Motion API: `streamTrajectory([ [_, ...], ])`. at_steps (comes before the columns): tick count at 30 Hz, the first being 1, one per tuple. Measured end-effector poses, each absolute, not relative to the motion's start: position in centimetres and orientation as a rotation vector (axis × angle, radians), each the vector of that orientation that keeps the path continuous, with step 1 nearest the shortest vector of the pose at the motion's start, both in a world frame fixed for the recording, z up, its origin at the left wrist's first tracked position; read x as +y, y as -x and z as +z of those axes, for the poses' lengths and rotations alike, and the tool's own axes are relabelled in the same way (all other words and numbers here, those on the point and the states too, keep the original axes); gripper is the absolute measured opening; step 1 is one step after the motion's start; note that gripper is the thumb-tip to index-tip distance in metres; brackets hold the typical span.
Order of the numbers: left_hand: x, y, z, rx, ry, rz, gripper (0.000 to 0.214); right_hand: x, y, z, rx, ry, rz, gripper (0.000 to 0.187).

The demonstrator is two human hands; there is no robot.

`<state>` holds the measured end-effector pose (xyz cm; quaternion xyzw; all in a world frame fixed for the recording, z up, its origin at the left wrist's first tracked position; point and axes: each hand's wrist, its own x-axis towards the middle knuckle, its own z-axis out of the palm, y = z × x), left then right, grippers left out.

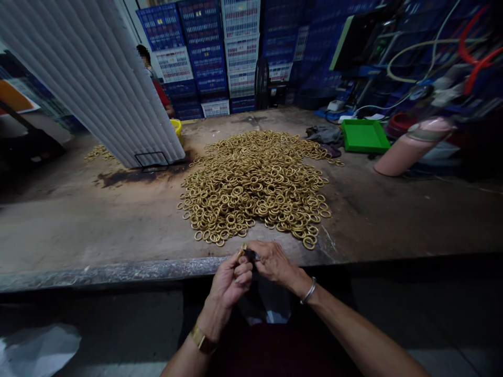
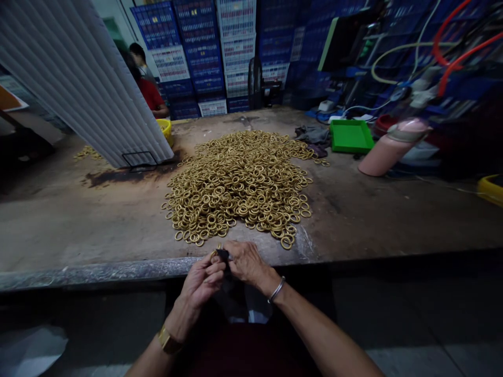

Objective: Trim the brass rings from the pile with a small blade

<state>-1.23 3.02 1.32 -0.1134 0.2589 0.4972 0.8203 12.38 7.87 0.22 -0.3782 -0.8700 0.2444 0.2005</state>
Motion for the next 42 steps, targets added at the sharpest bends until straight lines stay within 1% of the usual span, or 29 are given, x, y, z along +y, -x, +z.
streamTrajectory([
  [4,3.1,1.3,0.9,0.534,0.239,1.042,0.031,7.6,-12.1,0.1,-2.447,1.082,0.686,0.016],
  [9,2.9,1.4,1.0,0.562,0.179,1.045,0.026,7.8,-11.5,0.2,-2.46,1.292,0.624,0.018],
  [12,2.2,1.2,1.6,0.54,0.103,1.034,0.018,9.1,-11.6,-0.1,-2.435,1.467,0.525,0.022],
  [15,1.4,0.9,1.8,0.508,0.013,1.017,0.009,10.7,-11.4,-0.2,-2.39,1.478,0.447,0.018],
  [18,1.0,1.1,1.3,0.536,0.01,1.003,0.01,11.9,-10.3,-0.1,-2.325,1.39,0.463,0.016],
  [23,1.0,2.4,0.5,0.584,-0.045,1.075,0.009,13.1,-7.3,0.8,-2.312,1.344,0.419,0.023],
  [25,1.0,2.9,0.3,0.579,-0.08,1.087,0.009,13.3,-6.4,1.2,-2.37,1.361,0.384,0.022],
  [31,1.5,3.4,-0.4,0.621,0.013,1.153,0.019,13.7,-6.2,0.8,-2.406,1.42,0.326,0.013],
  [34,2.1,3.2,-0.5,0.701,0.022,1.188,0.023,14.1,-7.0,0.1,-2.343,1.377,0.371,0.015],
  [37,2.9,3.0,-0.2,0.869,-0.102,1.222,0.029,14.4,-8.0,-0.5,-2.176,1.365,0.502,0.015],
  [40,3.9,2.8,0.4,1.057,-0.375,1.297,0.03,14.0,-9.0,-0.4,-1.967,1.347,0.757,0.019],
  [42,4.5,2.5,0.6,1.206,-0.545,1.347,0.031,13.3,-9.6,0.0,-1.847,1.277,0.96,0.018],
])
